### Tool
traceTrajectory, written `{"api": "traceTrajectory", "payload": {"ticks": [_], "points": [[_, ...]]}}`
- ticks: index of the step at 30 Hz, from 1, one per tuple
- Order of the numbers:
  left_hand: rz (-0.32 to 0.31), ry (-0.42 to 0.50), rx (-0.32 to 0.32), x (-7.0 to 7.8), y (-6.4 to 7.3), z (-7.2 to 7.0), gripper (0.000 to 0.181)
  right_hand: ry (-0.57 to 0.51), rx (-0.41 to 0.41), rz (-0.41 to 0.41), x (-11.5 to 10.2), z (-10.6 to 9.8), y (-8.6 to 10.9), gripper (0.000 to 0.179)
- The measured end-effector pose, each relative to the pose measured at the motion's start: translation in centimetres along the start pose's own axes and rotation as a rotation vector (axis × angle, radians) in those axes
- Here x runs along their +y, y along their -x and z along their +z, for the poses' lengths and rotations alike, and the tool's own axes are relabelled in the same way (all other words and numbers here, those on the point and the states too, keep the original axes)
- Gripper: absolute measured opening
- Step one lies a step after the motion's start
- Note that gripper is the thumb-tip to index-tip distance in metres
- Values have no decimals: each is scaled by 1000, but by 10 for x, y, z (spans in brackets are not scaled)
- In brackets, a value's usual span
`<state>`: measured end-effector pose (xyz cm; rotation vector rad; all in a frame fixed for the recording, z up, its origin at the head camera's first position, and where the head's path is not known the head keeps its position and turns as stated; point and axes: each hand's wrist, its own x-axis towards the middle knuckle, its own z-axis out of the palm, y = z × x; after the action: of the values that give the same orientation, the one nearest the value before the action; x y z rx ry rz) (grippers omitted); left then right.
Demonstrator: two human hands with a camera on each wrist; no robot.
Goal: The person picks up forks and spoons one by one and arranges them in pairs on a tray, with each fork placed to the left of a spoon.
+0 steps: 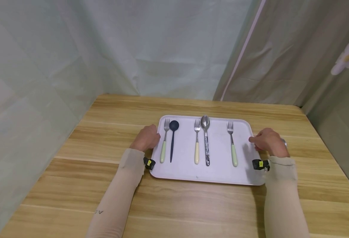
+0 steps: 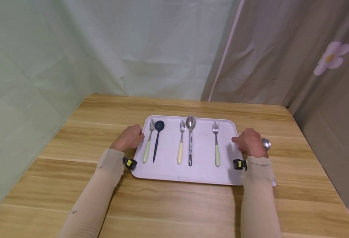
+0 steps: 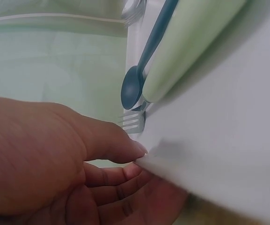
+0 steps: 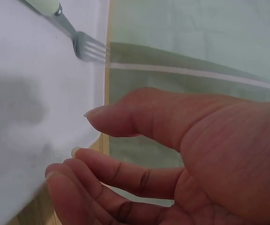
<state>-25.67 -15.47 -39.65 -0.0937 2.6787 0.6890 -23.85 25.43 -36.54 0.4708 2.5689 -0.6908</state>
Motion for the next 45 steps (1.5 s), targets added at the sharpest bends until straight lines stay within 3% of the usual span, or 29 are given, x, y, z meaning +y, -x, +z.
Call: {"api": "traceTrajectory", "payload": {"ticks": [21, 29, 36, 45], "points": [[39, 7, -9, -1, 4, -4, 23, -15, 61, 24, 48, -25, 1, 39], [58, 5, -44, 1, 9, -10, 16, 14, 94, 51, 60, -29, 5, 34], [58, -54, -52, 5, 10, -14, 12, -48, 61, 112, 68, -31, 5, 39], [47, -53, -31, 6, 12, -11, 13, -54, 43, 150, 77, -32, 4, 45]]}}
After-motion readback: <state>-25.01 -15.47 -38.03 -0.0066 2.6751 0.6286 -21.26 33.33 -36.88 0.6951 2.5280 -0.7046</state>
